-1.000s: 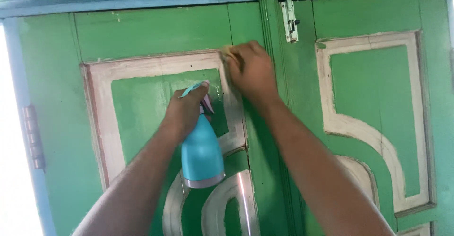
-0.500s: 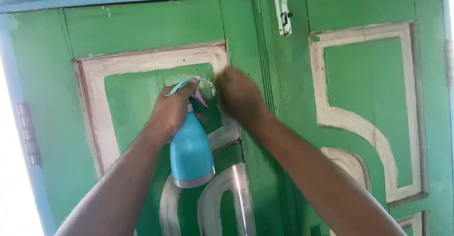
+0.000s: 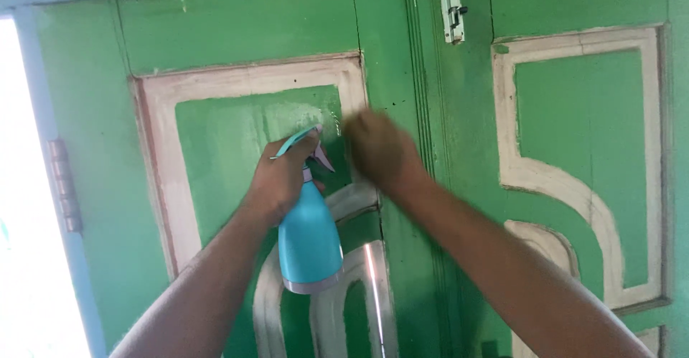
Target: Cleaning a green wooden door using a cloth, spray bottle, and sponge.
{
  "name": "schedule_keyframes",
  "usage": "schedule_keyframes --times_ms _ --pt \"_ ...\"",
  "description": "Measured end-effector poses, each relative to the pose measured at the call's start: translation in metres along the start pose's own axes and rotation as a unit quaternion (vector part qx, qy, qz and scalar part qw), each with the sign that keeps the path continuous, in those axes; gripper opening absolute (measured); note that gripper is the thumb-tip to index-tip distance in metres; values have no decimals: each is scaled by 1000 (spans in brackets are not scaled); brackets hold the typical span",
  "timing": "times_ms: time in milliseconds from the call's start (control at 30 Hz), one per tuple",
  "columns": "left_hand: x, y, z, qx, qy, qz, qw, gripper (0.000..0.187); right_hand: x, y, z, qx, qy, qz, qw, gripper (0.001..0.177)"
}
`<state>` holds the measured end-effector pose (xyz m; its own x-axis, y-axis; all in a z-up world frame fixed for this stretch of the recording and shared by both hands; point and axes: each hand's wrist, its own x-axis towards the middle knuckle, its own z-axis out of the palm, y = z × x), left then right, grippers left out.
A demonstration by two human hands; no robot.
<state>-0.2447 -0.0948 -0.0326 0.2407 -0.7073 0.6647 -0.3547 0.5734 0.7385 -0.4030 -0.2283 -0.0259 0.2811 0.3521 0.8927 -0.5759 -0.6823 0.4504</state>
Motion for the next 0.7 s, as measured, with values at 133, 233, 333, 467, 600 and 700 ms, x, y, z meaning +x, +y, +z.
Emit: schedule_keyframes --times_ms 133,233,333,467,600,700 --pt "4 0 5 -13 -10 15 1000 44 48 5 6 -66 73 21 995 12" --pt "3 -1 3 -41 7 5 999 42 32 -8 12 -53 99 68 991 9" --pt "-1 -5 -2 -23 28 2 999 41 -19 -37 -2 -25 59 83 994 10" --pt "-2 0 -11 25 25 -3 999 46 -15 -31 -8 -14 12 76 997 11" --pt "-4 15 -10 -3 41 -1 999 46 36 1 9 -51 51 64 995 3" --pt "-1 17 -14 -5 52 3 999 45 53 -9 12 -38 109 93 989 2"
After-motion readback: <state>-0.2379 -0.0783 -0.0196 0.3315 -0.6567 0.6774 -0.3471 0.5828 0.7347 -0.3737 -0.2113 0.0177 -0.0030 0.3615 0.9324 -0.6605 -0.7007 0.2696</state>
